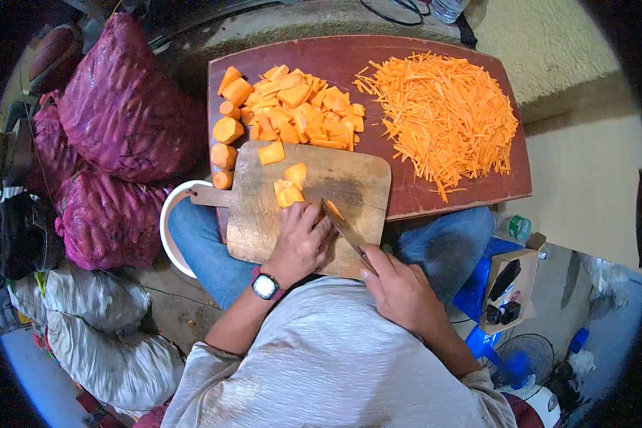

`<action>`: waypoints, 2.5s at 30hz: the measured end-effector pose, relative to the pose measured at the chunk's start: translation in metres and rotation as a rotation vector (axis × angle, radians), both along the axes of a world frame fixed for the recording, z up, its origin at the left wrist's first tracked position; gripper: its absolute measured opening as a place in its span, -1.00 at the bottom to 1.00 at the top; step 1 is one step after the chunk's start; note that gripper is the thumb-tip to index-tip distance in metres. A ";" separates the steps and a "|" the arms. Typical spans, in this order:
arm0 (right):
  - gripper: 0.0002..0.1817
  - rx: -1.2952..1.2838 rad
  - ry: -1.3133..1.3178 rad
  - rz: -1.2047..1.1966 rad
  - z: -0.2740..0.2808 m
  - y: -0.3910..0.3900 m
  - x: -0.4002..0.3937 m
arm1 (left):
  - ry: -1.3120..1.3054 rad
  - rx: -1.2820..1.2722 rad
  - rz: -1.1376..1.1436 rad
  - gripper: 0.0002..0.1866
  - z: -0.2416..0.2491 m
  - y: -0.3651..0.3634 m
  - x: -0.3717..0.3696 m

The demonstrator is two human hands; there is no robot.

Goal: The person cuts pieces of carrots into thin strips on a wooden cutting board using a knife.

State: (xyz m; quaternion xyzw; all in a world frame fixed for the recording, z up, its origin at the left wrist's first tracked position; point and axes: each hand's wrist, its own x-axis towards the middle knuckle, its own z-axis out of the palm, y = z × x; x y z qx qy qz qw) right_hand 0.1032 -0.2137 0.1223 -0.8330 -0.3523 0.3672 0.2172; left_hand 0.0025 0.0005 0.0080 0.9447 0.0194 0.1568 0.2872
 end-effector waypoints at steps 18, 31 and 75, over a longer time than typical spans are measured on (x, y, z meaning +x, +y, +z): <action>-0.58 0.052 -0.028 0.034 -0.024 0.020 0.005 | -0.008 0.022 0.003 -0.51 -0.002 -0.002 0.000; -0.61 0.033 -0.016 0.055 -0.009 0.014 -0.001 | -0.052 0.001 -0.015 -0.52 -0.007 0.004 -0.005; -0.54 0.112 -0.064 0.059 -0.024 0.030 -0.002 | 0.020 -0.005 -0.028 -0.61 -0.005 0.004 -0.015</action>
